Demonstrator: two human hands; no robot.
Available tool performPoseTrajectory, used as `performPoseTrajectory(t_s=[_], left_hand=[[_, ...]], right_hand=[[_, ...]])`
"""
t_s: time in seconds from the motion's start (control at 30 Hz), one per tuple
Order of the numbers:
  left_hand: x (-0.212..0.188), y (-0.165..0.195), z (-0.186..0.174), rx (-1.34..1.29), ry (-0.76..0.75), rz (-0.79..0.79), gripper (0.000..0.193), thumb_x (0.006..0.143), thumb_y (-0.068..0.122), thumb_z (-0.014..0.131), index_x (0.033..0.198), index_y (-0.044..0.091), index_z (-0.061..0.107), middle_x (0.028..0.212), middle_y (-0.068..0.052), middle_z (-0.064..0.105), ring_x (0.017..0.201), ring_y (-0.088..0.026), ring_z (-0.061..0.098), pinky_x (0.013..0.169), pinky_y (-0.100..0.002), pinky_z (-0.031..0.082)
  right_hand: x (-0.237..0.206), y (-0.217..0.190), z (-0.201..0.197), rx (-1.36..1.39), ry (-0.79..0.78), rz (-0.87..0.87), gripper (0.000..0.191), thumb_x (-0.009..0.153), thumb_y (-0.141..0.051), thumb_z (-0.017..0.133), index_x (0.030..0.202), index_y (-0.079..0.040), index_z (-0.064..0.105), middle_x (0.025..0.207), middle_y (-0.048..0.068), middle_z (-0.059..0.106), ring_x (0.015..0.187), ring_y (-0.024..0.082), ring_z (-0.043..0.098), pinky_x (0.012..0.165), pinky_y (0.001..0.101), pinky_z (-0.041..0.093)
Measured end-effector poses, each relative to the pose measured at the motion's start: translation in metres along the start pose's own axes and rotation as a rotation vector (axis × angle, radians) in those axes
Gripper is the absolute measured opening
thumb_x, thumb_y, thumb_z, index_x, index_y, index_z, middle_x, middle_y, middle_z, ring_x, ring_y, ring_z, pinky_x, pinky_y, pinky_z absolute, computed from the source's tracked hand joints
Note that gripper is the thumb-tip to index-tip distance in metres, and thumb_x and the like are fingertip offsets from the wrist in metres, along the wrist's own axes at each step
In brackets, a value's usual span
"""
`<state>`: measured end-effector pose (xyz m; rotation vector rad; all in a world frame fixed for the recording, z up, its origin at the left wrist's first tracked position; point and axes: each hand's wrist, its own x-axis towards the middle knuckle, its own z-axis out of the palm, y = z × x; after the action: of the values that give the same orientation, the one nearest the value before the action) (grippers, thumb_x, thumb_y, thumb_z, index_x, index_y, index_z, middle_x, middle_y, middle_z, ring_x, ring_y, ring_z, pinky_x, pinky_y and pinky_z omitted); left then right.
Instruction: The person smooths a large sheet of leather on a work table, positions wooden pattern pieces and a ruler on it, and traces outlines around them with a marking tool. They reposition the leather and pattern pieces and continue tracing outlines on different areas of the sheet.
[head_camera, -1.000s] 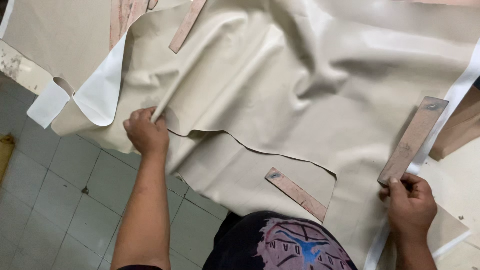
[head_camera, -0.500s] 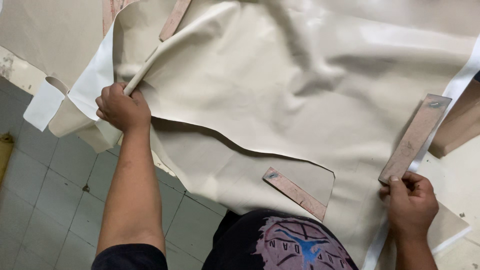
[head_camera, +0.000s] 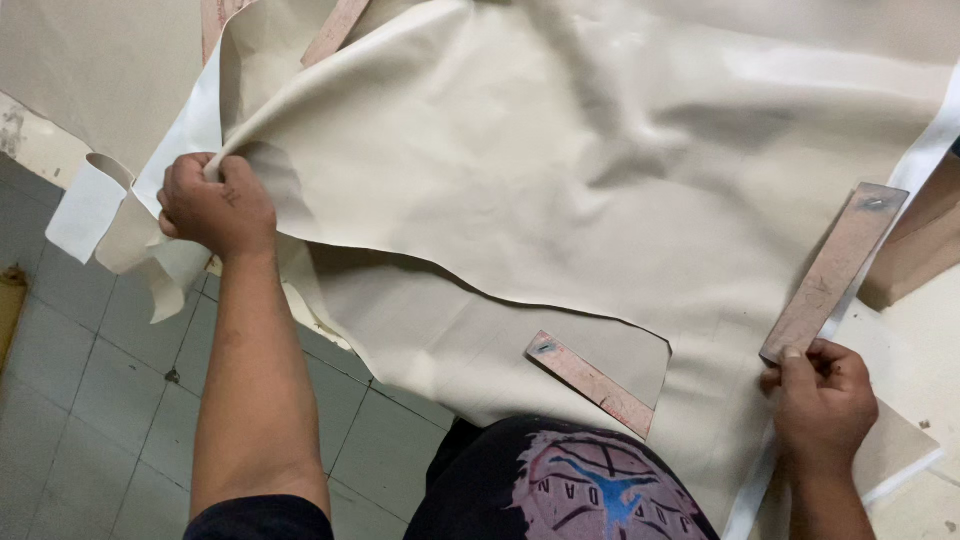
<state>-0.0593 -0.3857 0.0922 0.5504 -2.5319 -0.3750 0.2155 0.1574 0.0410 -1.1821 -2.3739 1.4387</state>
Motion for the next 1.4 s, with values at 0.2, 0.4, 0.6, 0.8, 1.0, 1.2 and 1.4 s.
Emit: performPoseTrajectory(t_s=[0.2,0.4,0.6,0.8,1.0,1.2,1.4], left_hand=[[0.024,-0.004,-0.012,-0.021,0.057,0.009,0.011,0.084,0.021,0.059,0.078,0.012,0.059,0.087,-0.004,0.065,0.092,-0.028,0.057,0.097,-0.046,0.029],[0.041,-0.008,-0.024,-0.007,0.105,0.019,0.005,0.081,0.016,0.057,0.082,0.015,0.063,0.082,-0.004,0.066,0.089,-0.026,0.058,0.098,-0.046,0.027],[0.029,-0.004,-0.023,0.010,-0.040,-0.046,0.007,0.086,0.019,0.058,0.087,0.014,0.062,0.093,-0.005,0.068,0.099,-0.025,0.057,0.104,-0.047,0.028],[-0.025,0.024,-0.014,0.206,0.062,0.407,0.042,0.073,0.003,0.052,0.112,0.006,0.066,0.131,-0.016,0.061,0.130,-0.033,0.051,0.112,-0.055,0.019],[-0.122,0.092,0.015,-0.135,-0.482,0.692,0.026,0.092,0.008,0.061,0.115,0.012,0.072,0.136,-0.006,0.062,0.139,-0.026,0.049,0.118,-0.057,0.021],[-0.149,0.117,0.025,-0.157,-0.503,0.651,0.036,0.091,0.012,0.064,0.127,0.007,0.068,0.144,-0.009,0.059,0.141,-0.028,0.046,0.117,-0.056,0.021],[-0.180,0.134,0.027,-0.263,-0.610,0.731,0.041,0.093,0.017,0.065,0.134,0.013,0.065,0.149,-0.008,0.051,0.142,-0.029,0.042,0.118,-0.055,0.021]], right_hand=[[-0.001,-0.002,0.000,-0.048,-0.005,-0.012,0.016,0.109,-0.007,0.062,0.117,0.006,0.057,0.096,0.016,0.071,0.079,0.016,0.069,0.069,0.0281,0.056],[-0.002,-0.005,0.000,0.028,-0.003,-0.013,0.017,0.109,-0.009,0.063,0.116,0.005,0.058,0.096,0.013,0.070,0.077,0.015,0.068,0.066,0.0275,0.055],[-0.002,-0.007,0.000,-0.041,0.015,-0.007,0.017,0.108,-0.009,0.064,0.116,0.005,0.060,0.095,0.013,0.071,0.076,0.015,0.068,0.066,0.0277,0.054],[-0.001,-0.004,0.000,-0.043,0.022,-0.046,0.018,0.109,-0.009,0.065,0.117,0.006,0.059,0.098,0.014,0.070,0.077,0.016,0.069,0.065,0.0295,0.056],[0.001,0.003,0.001,-0.129,0.018,-0.099,0.019,0.109,-0.010,0.065,0.118,0.007,0.060,0.097,0.015,0.071,0.077,0.017,0.069,0.068,0.0298,0.057],[0.003,0.005,0.003,-0.087,0.026,-0.069,0.019,0.107,-0.011,0.064,0.117,0.005,0.060,0.095,0.014,0.071,0.077,0.016,0.069,0.066,0.0295,0.056],[0.004,0.007,0.002,-0.132,0.030,-0.128,0.019,0.107,-0.010,0.065,0.117,0.005,0.061,0.093,0.014,0.071,0.076,0.015,0.068,0.070,0.0293,0.056]])
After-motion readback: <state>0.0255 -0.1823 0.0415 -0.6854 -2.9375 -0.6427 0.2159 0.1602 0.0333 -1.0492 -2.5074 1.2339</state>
